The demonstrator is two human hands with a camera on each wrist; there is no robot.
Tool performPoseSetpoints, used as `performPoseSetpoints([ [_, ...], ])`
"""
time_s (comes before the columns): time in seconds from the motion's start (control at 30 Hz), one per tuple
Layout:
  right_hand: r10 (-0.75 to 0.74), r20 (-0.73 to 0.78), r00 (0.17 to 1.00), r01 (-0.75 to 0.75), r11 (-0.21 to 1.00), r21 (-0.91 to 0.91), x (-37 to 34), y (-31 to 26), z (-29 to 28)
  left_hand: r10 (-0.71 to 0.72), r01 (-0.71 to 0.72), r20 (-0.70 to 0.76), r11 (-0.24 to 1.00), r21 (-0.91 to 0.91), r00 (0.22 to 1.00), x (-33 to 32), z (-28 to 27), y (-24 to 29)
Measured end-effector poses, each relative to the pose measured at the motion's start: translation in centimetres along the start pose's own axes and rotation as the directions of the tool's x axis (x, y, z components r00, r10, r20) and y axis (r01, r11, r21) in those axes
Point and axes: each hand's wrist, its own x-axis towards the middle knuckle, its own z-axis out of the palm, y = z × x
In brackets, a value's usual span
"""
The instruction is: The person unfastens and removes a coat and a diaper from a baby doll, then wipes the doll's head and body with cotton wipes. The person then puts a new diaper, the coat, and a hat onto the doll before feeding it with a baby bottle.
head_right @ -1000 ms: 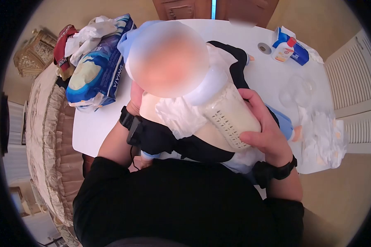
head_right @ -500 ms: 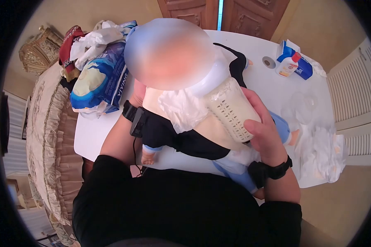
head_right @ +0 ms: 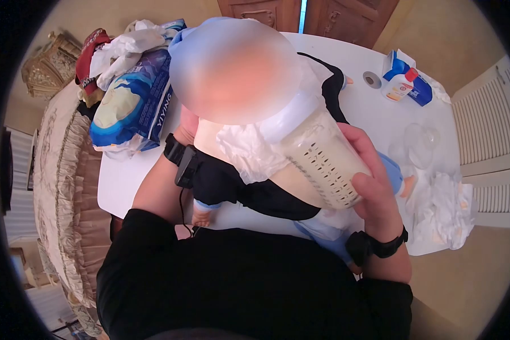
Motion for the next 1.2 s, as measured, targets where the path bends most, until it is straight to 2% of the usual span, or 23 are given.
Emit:
performPoseSetpoints([
  [0.03,0.002,0.002,1.000,-0.002,1.000,-0.003,0.1,0.0,0.0,0.034,-0.027,-0.331,0.999,0.024,0.943,-0.1,-0.2,0.0],
  [0.07,-0.017,0.004,1.000,0.017,1.000,0.010,0.1,0.1,0.0,0.036,-0.030,-0.331,0.999,0.023,0.943,-0.2,-0.3,0.0],
  [0.13,-0.034,0.006,0.999,0.034,0.999,0.021,0.1,0.0,0.0,0.005,-0.015,-0.178,0.999,-0.052,0.984,-0.2,-0.2,-0.1],
  [0.2,0.011,0.048,0.999,-0.013,0.999,0.044,-0.1,-0.2,-0.2,-0.016,0.014,-0.016,0.993,-0.121,1.000,0.1,0.3,-0.3],
  [0.33,-0.014,0.036,0.999,0.011,0.996,0.092,0.0,0.1,0.3,-0.023,0.098,0.308,0.968,-0.231,0.951,0.5,0.9,-0.5],
  [0.57,-0.065,0.052,0.997,0.063,0.997,0.040,-0.1,0.4,0.2,-0.053,0.139,0.261,0.936,-0.325,0.964,0.3,0.1,-0.4],
  [0.63,-0.078,0.059,0.995,0.076,0.997,0.032,-0.2,0.2,0.0,-0.072,0.171,0.244,0.895,-0.412,0.967,0.2,0.1,-0.4],
  [0.77,-0.058,0.003,0.998,0.058,0.997,-0.058,-0.8,-1.2,0.8,-0.053,0.159,0.292,0.922,-0.354,0.955,0.3,0.1,-0.5],
  [0.83,-0.048,-0.005,0.999,0.047,0.995,-0.091,-1.1,-1.7,1.2,-0.059,0.064,0.025,0.966,-0.252,0.998,0.1,-0.3,-0.2],
  [0.93,-0.028,-0.031,0.999,0.024,0.993,-0.117,-1.1,-1.7,1.4,-0.050,0.048,-0.001,0.974,-0.219,0.999,0.0,-0.3,-0.2],
  [0.97,-0.065,-0.046,0.997,0.058,0.989,-0.133,-1.1,-1.4,1.4,-0.052,0.050,-0.001,0.974,-0.220,0.999,0.1,-0.1,-0.3],
  [1.03,-0.103,-0.065,0.993,0.093,0.985,-0.147,-1.1,-1.3,1.5,-0.037,0.130,0.316,0.952,-0.278,0.948,0.5,0.2,-0.7],
  [1.07,-0.109,-0.067,0.992,0.098,0.983,-0.157,-1.1,-1.3,1.6,-0.042,0.136,0.317,0.951,-0.279,0.948,0.4,0.2,-0.7],
  [1.17,-0.100,-0.065,0.993,0.089,0.983,-0.159,-1.2,-1.7,1.8,-0.034,0.117,0.253,0.940,-0.320,0.967,0.1,0.1,-0.6],
  [1.2,-0.084,-0.057,0.995,0.075,0.986,-0.152,-1.2,-1.8,1.8,-0.060,0.079,0.081,0.965,-0.251,0.995,0.0,0.1,-0.4],
])
